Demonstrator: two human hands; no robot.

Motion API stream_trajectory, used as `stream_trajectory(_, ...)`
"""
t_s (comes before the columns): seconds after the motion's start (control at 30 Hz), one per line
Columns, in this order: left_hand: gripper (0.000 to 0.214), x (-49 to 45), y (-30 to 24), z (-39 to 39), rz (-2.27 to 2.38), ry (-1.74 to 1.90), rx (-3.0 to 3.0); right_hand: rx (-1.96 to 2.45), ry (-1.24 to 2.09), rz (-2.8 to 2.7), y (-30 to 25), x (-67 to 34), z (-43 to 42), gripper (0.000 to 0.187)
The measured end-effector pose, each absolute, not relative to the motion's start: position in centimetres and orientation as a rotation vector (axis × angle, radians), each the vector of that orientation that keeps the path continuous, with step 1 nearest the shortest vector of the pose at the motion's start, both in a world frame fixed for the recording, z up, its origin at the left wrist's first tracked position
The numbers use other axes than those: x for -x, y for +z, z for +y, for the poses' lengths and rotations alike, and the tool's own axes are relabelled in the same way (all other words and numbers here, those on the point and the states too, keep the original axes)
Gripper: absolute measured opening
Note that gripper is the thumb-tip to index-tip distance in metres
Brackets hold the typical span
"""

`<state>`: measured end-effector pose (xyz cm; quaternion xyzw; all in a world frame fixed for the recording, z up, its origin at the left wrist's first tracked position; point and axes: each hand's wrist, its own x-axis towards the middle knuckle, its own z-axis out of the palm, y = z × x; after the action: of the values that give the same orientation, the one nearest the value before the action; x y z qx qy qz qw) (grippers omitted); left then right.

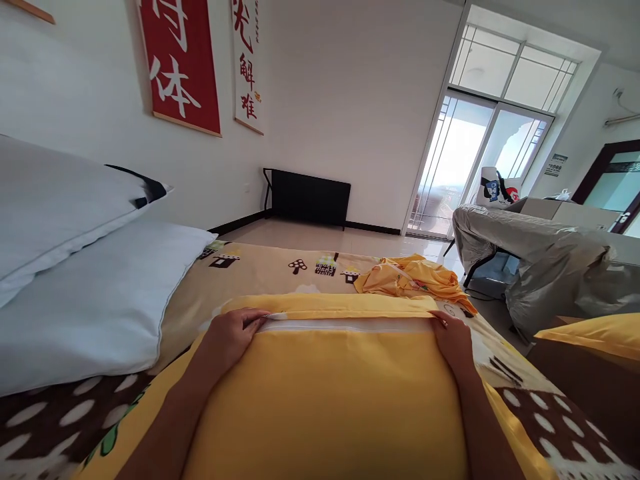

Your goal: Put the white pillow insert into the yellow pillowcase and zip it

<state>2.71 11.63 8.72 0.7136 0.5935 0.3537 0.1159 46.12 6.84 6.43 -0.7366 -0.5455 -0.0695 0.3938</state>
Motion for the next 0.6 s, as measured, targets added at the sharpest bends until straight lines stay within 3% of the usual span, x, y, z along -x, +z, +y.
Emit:
stream_trajectory(0.23, 0.029, -5.4, 11.1, 8.8, 1.756, 1.725, -2.116, 1.375, -0.04, -1.003, 8.1, -43.6, 5.6, 0.03)
stream_trajectory(0.43, 0.023, -6.7, 17.0, 8.0, 1.842, 2.662, -1.864, 0.932, -0.692, -0.631, 13.8, -41.5, 4.2, 0.023)
stream_trajectory(0.5, 0.021, -6.2, 17.1, 8.4, 1.821, 2.656, -1.875, 0.942, -0.732, -0.695, 13.8, -42.2, 4.3, 0.023)
stream_trajectory(0.6, 0.02, -5.2, 14.1, 9.3, 1.777, 2.366, -2.067, 1.077, -0.597, -0.991, 10.7, -43.6, 5.0, 0.02)
